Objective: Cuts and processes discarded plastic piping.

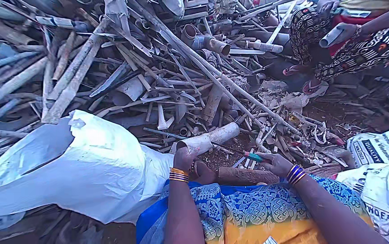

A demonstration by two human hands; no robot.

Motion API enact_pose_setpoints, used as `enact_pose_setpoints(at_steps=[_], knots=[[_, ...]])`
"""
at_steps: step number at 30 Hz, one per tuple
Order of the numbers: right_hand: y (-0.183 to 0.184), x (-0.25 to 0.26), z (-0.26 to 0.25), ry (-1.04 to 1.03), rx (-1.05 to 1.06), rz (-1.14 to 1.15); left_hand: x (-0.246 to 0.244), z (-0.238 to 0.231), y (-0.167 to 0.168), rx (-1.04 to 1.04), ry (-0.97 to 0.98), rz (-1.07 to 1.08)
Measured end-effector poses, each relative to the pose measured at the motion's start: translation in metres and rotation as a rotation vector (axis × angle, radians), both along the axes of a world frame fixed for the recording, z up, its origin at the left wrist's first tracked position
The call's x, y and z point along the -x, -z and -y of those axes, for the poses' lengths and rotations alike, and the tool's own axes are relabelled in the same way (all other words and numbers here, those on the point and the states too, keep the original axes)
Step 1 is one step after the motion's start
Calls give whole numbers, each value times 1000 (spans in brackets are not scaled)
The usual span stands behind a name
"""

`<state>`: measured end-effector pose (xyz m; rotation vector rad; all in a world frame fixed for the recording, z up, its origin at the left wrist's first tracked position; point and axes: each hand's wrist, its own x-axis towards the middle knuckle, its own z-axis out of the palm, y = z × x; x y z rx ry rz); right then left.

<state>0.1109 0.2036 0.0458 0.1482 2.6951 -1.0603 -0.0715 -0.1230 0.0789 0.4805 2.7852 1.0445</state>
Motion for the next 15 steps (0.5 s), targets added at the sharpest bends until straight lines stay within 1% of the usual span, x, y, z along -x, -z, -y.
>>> enact_pose_setpoints(at_steps=[3, 6, 8, 10, 12, 13, 15], knots=[[-4, 1, 2, -31, -132, 86, -8, -16, -22, 323, 74, 72], [-14, 2, 40, 15, -249, 254, -24, -56, -26, 561, 40, 118], [-25, -1, 71, 31, -294, 325, -38, -83, -14, 631, -31, 99], [-27, -2, 90, 49, -276, 356, -49, -99, 2, 588, -116, 25], [-21, 1, 94, 89, -185, 357, -50, -105, 16, 573, -160, -73], [-17, 3, 92, 130, -83, 345, -51, -107, 21, 577, -181, -112], [-5, 10, 84, 263, 222, 314, -56, -110, 29, 508, -237, -193]])
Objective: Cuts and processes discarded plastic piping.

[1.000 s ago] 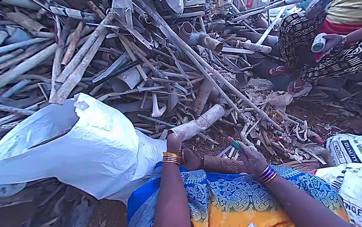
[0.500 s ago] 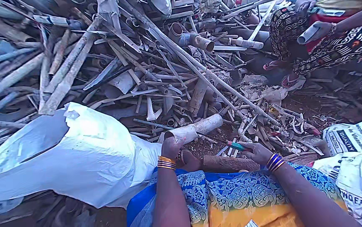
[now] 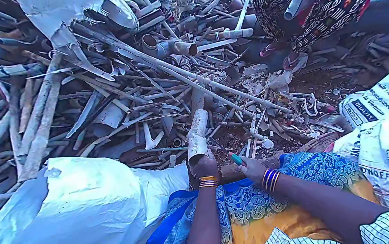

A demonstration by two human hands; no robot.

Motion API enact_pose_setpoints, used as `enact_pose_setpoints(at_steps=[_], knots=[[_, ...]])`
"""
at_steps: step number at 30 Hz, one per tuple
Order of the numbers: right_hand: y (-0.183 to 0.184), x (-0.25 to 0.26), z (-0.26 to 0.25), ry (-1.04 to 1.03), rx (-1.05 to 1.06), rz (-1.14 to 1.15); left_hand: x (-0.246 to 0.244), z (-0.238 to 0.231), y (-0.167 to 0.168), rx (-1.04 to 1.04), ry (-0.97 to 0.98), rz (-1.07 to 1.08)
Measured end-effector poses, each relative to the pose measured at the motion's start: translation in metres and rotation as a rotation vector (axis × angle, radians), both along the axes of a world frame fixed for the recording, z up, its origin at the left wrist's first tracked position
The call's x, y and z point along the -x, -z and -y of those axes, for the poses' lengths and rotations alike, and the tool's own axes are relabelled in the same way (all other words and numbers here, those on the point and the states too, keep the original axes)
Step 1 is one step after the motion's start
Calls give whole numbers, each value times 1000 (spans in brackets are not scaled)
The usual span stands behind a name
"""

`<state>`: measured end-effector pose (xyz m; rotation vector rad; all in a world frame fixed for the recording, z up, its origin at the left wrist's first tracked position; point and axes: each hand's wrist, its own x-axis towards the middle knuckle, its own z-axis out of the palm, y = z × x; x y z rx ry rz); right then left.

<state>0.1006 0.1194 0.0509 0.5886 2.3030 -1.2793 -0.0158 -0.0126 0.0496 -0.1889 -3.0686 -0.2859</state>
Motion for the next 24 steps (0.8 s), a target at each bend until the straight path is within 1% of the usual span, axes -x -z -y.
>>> enact_pose_setpoints(at_steps=[2, 3, 5, 6, 7, 8, 10, 11, 13, 15, 17, 20, 22, 24], knots=[[17, 6, -8, 178, 233, -18, -13, -6, 0, -96, 15, -70], [19, 7, -11, 254, 282, -14, -18, -8, 0, -158, 31, -101], [21, 9, -14, 401, 267, -44, -22, -12, 3, -318, 13, -148], [21, 9, -17, 452, 243, -75, -21, -14, 3, -447, -19, -140], [21, 7, -21, 481, 209, -116, -14, -14, 10, -588, -46, -194], [18, 4, -23, 488, 159, -156, -7, -12, 17, -736, -64, -233], [10, -1, -28, 468, 84, -247, 4, -3, 10, -993, -71, -202], [7, -3, -31, 442, 70, -305, 9, 3, 4, -1087, -75, -175], [6, -5, -39, 358, 82, -446, 20, 18, -5, -1181, -63, -162], [7, -6, -49, 286, 109, -554, 29, 36, -11, -1186, 22, -142], [6, -7, -60, 211, 36, -626, 36, 51, -12, -1096, 69, -180], [7, -11, -73, 77, -206, -759, 40, 69, -13, -793, 110, -284], [4, -15, -74, 32, -325, -813, 42, 77, -15, -561, 177, -338], [-2, -18, -70, 8, -405, -825, 43, 82, -16, -403, 214, -342]])
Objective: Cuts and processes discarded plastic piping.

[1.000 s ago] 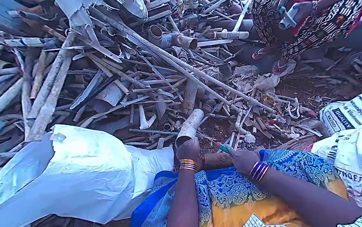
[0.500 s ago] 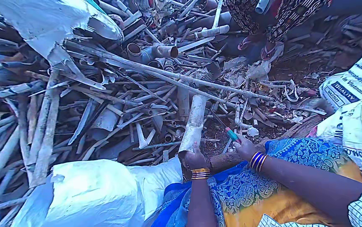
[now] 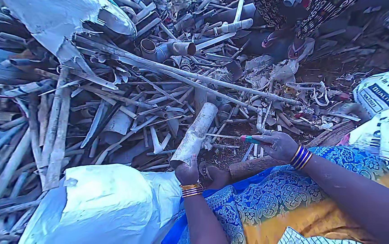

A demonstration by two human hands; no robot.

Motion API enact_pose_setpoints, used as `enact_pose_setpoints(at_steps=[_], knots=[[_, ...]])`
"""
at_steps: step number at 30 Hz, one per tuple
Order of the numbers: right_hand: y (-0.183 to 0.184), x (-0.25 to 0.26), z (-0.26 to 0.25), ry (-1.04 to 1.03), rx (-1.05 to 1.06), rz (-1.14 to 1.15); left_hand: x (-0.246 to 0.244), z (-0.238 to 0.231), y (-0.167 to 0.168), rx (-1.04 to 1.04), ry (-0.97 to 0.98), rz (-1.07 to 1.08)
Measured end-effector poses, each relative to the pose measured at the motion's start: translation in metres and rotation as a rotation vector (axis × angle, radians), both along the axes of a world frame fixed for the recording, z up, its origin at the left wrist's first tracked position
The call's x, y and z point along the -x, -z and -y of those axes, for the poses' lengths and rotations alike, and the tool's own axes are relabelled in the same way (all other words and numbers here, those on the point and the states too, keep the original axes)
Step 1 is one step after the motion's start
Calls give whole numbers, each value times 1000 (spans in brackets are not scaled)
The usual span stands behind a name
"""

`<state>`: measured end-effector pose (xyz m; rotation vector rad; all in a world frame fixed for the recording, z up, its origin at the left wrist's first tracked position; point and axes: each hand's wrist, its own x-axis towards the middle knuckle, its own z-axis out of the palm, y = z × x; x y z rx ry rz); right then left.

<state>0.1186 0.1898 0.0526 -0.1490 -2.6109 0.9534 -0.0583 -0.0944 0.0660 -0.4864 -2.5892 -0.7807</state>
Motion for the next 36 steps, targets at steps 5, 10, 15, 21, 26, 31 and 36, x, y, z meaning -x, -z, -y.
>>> enact_pose_setpoints(at_steps=[5, 10, 15, 21, 26, 31, 36], knots=[[0, 1, 7, -27, -91, 31, -12, -11, -15, 169, 8, 72], [-4, 2, 5, -42, -60, 121, -14, -16, -14, 212, 14, 58], [-10, 2, 2, -57, -1, 201, -18, -21, -16, 241, 25, 12], [-11, 4, 5, -44, 94, 285, -23, -36, 0, 126, -15, -138], [7, -2, 55, 37, 73, 158, -52, -82, -10, -304, -241, -2], [14, 0, 82, 24, -84, 252, -58, -94, -20, -541, -270, 61], [-6, 12, 73, 23, 470, 408, -53, -94, -9, -638, -320, 87]])
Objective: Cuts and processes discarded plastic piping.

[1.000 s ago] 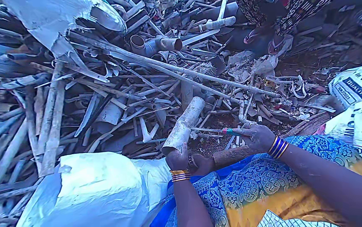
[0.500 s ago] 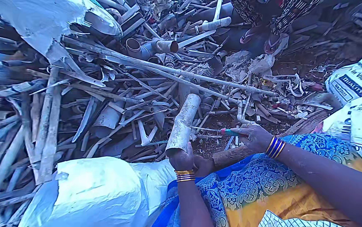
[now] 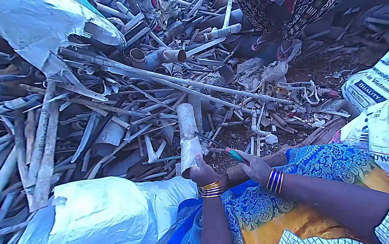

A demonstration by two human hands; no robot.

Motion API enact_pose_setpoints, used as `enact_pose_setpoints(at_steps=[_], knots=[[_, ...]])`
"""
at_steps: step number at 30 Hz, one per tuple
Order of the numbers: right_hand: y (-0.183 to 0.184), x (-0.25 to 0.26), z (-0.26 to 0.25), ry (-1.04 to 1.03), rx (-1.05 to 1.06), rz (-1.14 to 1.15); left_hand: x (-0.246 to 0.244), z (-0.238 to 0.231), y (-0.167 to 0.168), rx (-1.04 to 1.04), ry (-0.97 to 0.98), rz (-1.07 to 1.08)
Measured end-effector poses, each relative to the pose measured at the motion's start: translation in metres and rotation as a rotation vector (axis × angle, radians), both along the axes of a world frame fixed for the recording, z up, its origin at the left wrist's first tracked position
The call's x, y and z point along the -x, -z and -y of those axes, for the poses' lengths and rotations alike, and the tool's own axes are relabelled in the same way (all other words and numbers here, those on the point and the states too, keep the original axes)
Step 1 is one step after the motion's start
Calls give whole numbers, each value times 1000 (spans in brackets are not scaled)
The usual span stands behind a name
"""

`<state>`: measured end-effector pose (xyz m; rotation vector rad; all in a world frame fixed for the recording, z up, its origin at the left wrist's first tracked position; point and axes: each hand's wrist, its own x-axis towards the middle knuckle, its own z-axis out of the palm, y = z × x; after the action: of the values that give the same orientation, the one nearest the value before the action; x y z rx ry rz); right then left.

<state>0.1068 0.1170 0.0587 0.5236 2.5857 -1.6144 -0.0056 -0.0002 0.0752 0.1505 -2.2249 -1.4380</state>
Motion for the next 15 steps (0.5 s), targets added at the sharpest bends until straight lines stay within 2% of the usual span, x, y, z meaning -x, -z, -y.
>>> enact_pose_setpoints(at_steps=[2, 3, 5, 8, 15], knots=[[-4, 3, -6, 72, 236, -21, 4, 1, 0, -50, -34, 61], [-6, 4, -8, 80, 245, -31, 5, 1, -3, -85, -37, 82], [-6, 1, -13, 16, 32, -56, 8, 6, -5, -108, -25, 118], [-2, -1, -24, -42, -296, -126, 20, 23, -3, 56, 25, 103], [-6, -11, -51, -76, -519, -248, 36, 62, 1, 596, 201, 12]])
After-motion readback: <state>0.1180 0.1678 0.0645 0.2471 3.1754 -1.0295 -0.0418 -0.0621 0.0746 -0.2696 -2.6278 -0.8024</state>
